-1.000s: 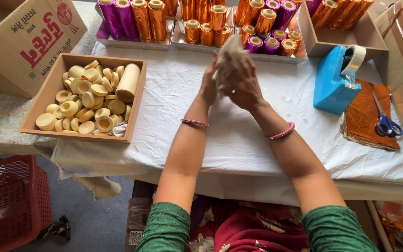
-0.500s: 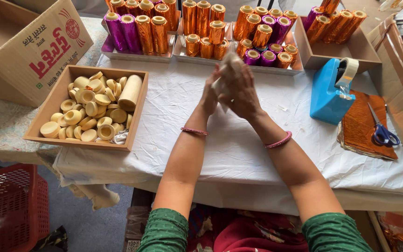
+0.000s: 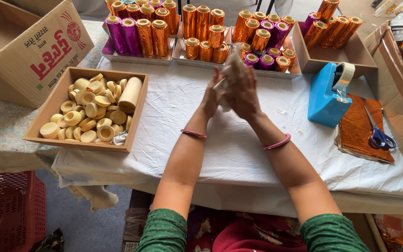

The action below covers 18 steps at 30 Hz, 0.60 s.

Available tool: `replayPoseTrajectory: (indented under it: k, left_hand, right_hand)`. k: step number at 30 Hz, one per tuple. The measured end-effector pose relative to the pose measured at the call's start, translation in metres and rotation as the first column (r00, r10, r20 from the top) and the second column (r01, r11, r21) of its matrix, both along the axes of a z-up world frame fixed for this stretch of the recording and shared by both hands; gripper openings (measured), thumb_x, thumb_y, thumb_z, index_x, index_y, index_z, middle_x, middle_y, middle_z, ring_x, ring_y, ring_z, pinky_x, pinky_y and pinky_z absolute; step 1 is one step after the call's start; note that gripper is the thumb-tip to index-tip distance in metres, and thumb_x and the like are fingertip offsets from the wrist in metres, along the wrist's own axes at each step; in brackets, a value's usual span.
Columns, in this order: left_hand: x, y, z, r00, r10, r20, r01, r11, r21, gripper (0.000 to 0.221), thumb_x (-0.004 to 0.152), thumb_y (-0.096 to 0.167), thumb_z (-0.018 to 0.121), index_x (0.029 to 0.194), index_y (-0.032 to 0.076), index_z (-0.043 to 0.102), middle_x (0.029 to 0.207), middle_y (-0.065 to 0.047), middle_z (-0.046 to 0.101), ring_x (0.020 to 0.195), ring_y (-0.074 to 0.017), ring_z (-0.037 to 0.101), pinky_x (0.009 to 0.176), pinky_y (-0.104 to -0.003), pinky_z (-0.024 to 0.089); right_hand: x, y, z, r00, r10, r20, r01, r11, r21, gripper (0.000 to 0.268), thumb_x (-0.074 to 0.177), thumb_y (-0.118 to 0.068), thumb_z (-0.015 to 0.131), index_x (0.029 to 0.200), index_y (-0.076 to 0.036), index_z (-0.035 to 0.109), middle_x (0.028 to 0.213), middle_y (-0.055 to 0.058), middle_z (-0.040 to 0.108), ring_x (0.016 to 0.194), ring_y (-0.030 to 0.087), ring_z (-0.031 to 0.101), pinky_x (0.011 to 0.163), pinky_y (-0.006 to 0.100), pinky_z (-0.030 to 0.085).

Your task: Clean and inspect small cylindrical cardboard or plastic cores using a cloth.

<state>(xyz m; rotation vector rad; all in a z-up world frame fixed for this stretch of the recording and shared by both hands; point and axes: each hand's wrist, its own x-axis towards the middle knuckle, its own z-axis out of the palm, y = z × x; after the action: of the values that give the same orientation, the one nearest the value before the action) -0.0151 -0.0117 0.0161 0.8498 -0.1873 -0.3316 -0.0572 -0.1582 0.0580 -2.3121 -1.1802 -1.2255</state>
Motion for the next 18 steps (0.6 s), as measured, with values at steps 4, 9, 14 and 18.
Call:
replayPoseTrajectory:
  k: [4,9,14,18]
  left_hand:
    - [0.007,-0.009,-0.012,0.960,0.041,0.276,-0.105,0.970,0.219,0.076,0.090,0.061,0.063,0.141,0.006,0.051,0.127,-0.022,0.063,0.114,-0.0326,0.065,0.091,-0.044,0.059]
    - [0.009,0.006,-0.011,0.964,0.242,0.113,-0.245,0.969,0.011,0.072,0.094,0.065,0.051,0.139,0.010,0.051,0.124,-0.016,0.066,0.111,-0.0257,0.068,0.089,-0.037,0.062]
    - [0.014,-0.003,-0.024,0.989,0.080,0.126,-0.072,0.995,-0.068,0.067,0.094,0.057,0.054,0.143,0.010,0.050,0.133,-0.006,0.066,0.115,-0.0166,0.071,0.094,-0.034,0.062]
    - [0.014,-0.011,-0.020,0.976,0.032,0.216,-0.071,0.982,0.173,0.061,0.102,0.050,0.059,0.142,0.004,0.052,0.126,-0.016,0.067,0.107,-0.0210,0.070,0.086,-0.036,0.062]
  right_hand:
    - [0.031,-0.026,-0.033,0.947,0.096,-0.307,0.056,0.891,0.451,0.043,0.113,-0.029,0.052,0.153,-0.015,0.049,0.157,0.019,0.050,0.147,0.033,0.046,0.124,0.049,0.041]
    - [0.026,-0.010,-0.031,0.965,0.162,-0.205,-0.089,0.942,0.325,0.042,0.113,-0.029,0.050,0.154,-0.019,0.047,0.157,0.016,0.053,0.150,0.030,0.048,0.122,0.048,0.047]
    - [-0.007,0.004,0.009,0.995,-0.010,0.099,0.013,1.000,-0.023,0.056,0.102,-0.034,0.056,0.153,-0.013,0.042,0.152,0.026,0.045,0.145,0.039,0.039,0.112,0.060,0.041]
    - [0.011,-0.012,-0.012,0.979,0.074,-0.189,0.002,0.928,0.371,0.043,0.111,-0.022,0.051,0.153,-0.012,0.045,0.154,0.025,0.047,0.145,0.037,0.048,0.116,0.049,0.046]
